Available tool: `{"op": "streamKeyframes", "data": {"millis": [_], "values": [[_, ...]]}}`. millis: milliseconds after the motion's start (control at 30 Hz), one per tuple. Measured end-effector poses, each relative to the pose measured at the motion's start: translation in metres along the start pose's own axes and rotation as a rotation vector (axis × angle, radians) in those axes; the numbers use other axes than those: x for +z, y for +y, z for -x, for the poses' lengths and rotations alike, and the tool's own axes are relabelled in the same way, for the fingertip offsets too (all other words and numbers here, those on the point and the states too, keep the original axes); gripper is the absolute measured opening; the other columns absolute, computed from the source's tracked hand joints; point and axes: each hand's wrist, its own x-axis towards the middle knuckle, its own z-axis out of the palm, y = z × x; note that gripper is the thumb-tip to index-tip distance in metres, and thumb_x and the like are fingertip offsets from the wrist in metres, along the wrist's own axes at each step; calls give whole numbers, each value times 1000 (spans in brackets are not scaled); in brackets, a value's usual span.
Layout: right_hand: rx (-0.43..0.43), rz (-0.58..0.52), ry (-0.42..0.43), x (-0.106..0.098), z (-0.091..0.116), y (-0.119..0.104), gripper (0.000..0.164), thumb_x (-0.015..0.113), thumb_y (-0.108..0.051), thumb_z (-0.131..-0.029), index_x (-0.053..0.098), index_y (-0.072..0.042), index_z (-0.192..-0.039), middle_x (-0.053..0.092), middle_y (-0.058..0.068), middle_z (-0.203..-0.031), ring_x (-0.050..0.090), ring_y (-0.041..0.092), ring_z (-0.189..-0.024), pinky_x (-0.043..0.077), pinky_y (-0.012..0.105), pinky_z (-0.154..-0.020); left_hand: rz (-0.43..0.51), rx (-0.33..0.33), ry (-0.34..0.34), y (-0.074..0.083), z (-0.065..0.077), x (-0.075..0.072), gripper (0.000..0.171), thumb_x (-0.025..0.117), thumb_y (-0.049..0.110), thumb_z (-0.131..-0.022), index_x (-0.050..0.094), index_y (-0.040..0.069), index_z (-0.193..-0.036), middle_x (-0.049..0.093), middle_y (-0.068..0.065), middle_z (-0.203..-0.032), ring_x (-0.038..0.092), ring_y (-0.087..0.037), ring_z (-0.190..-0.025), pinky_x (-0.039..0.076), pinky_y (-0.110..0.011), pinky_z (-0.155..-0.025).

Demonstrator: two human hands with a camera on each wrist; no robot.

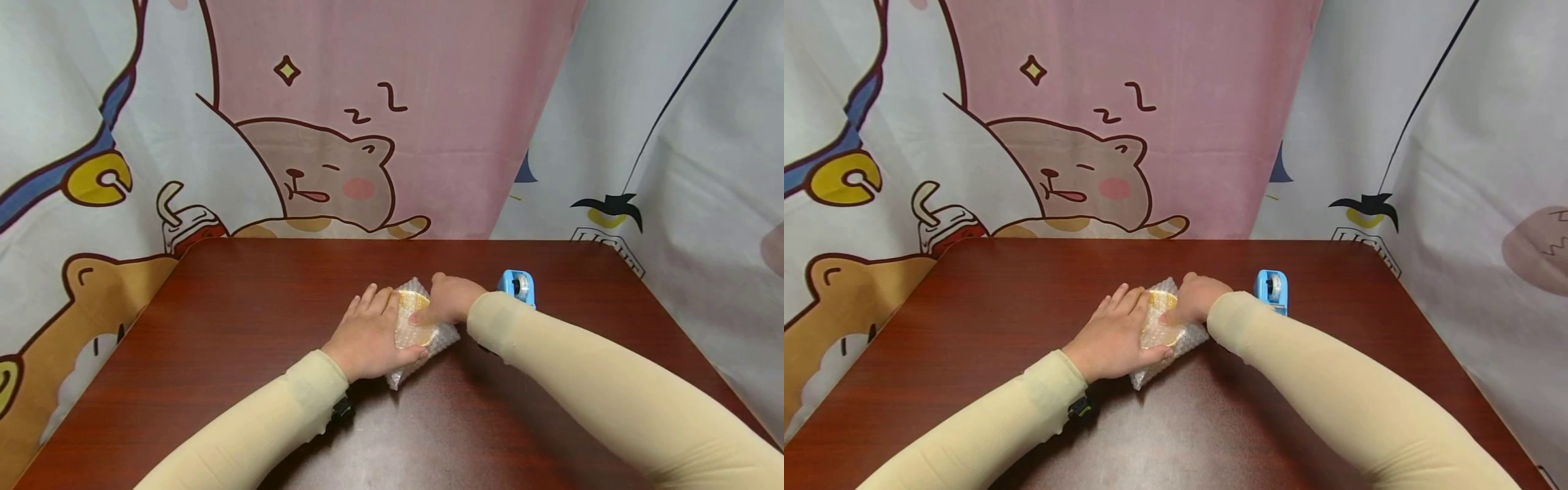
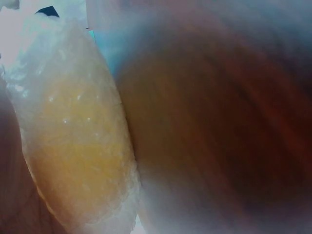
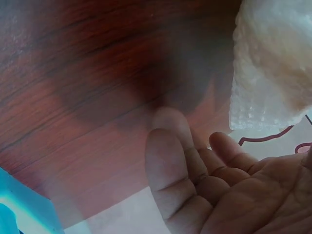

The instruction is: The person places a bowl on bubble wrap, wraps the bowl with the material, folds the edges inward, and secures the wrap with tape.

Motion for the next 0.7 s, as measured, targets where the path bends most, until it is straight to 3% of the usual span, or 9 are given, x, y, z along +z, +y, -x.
{"op": "streamKeyframes", "data": {"millis": [233,500,700], "values": [[6,-5,-15,-1,0,-1,97,76,-66,-84,52,6,-144,62,21,-139,66,29,-109,56,52,-103,-5,2,2,-1,-1,2,112,55,82,-89,33,1,-163,38,-15,-167,24,-38,-161,26,-58,-129],[0,-5,-41,-5,-6,4,103,74,-62,-88,39,8,-155,53,25,-154,63,34,-126,52,54,-111,-4,8,6,-2,-2,2,112,56,82,-88,34,1,-163,38,-14,-167,25,-38,-161,26,-58,-129],[7,-10,-38,-4,-6,2,103,76,-60,-87,39,9,-156,54,27,-153,64,34,-125,51,55,-111,-11,10,-5,-2,-1,1,112,54,83,-89,34,2,-163,37,-13,-168,24,-38,-161,25,-58,-129]]}}
